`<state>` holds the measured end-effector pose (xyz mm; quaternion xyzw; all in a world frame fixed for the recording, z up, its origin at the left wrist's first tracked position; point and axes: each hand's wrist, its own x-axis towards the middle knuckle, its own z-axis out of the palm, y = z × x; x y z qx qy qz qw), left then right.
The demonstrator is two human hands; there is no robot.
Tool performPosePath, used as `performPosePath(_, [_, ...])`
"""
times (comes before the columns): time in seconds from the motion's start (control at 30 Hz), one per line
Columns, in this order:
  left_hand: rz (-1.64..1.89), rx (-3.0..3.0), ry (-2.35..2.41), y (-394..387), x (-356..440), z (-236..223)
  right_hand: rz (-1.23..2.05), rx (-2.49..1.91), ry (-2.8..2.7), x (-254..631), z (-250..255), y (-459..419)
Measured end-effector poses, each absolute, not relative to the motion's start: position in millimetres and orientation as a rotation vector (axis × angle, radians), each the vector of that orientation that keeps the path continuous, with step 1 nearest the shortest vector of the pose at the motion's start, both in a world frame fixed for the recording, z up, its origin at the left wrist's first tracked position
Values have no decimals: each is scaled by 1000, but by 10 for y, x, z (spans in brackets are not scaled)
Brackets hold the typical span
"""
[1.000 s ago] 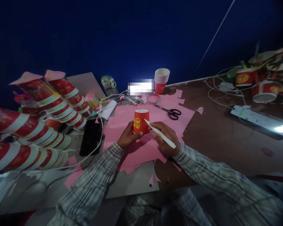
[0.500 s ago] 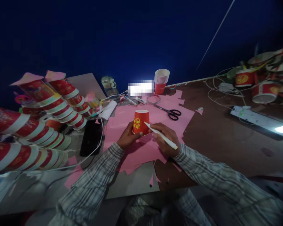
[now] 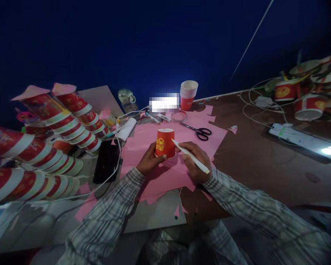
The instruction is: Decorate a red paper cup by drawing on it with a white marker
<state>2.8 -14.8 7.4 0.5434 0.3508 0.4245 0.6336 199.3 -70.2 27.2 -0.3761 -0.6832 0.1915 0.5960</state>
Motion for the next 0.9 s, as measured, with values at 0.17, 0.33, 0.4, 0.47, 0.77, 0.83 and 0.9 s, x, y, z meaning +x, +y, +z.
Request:
performPosePath(0.17, [973, 1243, 795, -148, 20, 58, 446, -874, -1584, 1989, 250, -689])
performPosePath(0.33, [967, 1253, 805, -154, 21, 71, 448, -907, -1579, 1982, 245, -682])
performPosePath(0.4, [967, 1253, 806, -154, 22, 74, 439, -900, -1573, 1978, 244, -677])
performPosePath(0.47, [968, 1247, 808, -153, 24, 73, 438, -904, -1561, 1973, 245, -673])
performPosePath(0.77, [962, 1230, 840, -155, 22, 79, 459, -980, -1543, 1964, 258, -678])
performPosePath(0.83, [963, 1224, 847, -152, 21, 77, 461, -973, -1534, 1961, 258, -681])
performPosePath(0.9, [968, 1218, 847, -152, 22, 73, 465, -958, -1527, 1960, 258, -683])
